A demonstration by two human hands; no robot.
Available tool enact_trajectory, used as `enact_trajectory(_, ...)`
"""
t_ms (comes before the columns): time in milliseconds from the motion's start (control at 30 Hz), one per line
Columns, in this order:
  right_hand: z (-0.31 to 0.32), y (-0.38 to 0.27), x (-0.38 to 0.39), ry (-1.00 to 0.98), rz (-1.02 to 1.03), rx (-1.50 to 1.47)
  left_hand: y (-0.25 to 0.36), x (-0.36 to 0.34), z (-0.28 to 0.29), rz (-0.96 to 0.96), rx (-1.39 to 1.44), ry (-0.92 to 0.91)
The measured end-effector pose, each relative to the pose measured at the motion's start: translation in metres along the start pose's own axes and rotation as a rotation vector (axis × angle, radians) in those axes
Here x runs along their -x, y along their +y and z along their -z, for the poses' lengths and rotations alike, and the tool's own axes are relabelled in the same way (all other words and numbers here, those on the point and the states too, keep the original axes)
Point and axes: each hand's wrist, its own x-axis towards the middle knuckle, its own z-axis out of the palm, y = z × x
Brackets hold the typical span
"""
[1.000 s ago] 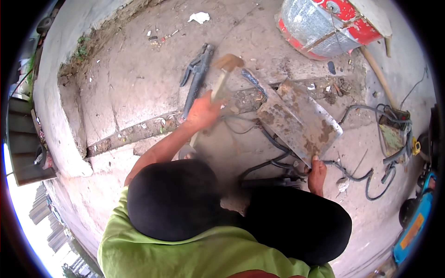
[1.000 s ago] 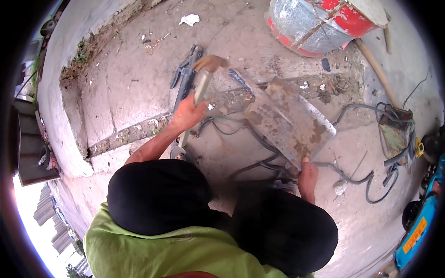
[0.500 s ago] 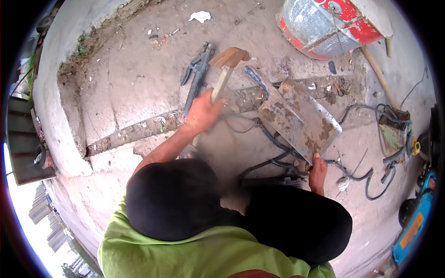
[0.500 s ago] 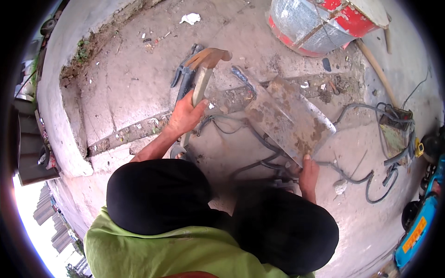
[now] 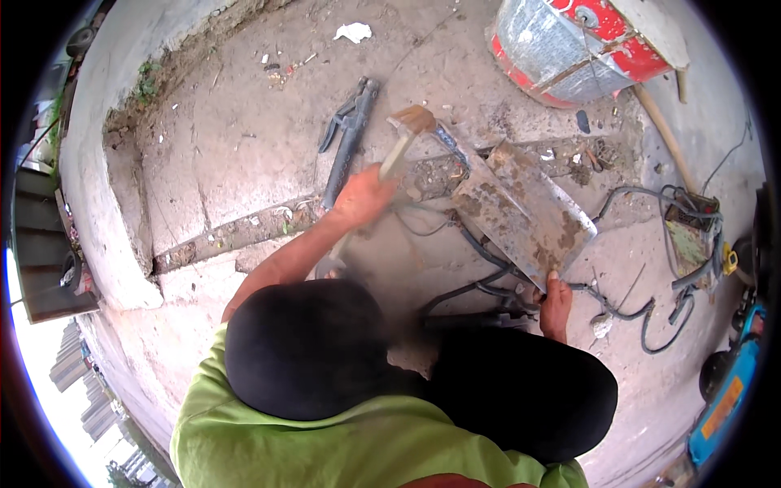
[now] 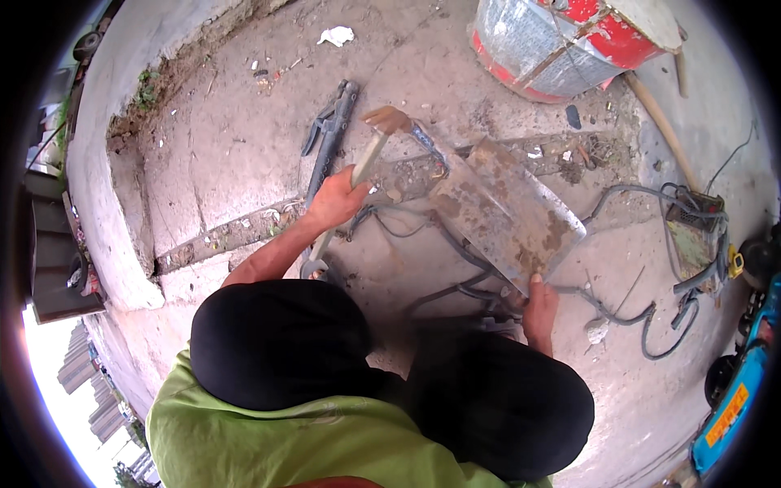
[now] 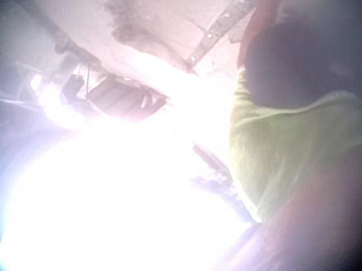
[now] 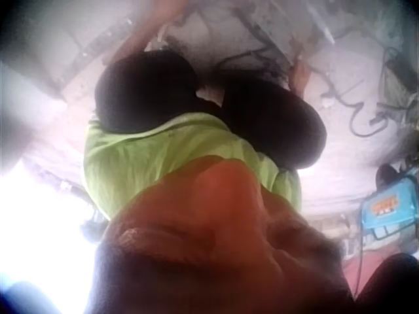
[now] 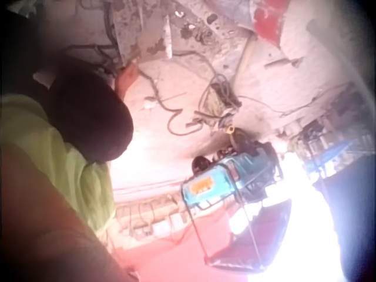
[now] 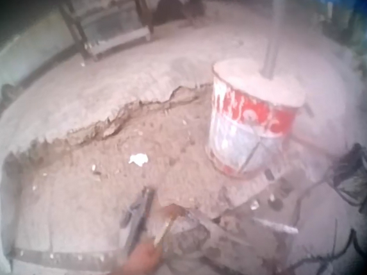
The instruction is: The person welds metal pieces together using a welding tool and then strikes the welded joint with a hammer.
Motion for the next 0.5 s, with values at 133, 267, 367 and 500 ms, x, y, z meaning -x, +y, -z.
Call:
enact_trajectory(133,0.002,-0.002,0.004,0.001,0.002,0.026,0.015,0.011,0.017,0.069,0.019,-0.048)
enact_trajectory(267,0.001,-0.008,-0.002,-0.010,0.014,0.012,0.005,0.003,-0.002,0.004,0.056,0.070)
enact_trajectory(367,-0.002,-0.008,-0.001,-0.014,0.026,0.009,-0.006,0.001,0.005,0.026,-0.116,-0.039)
enact_trajectory(500,-0.001,-0.012,-0.003,-0.010,0.019,0.035,0.020,0.003,0.022,0.062,0.016,-0.031)
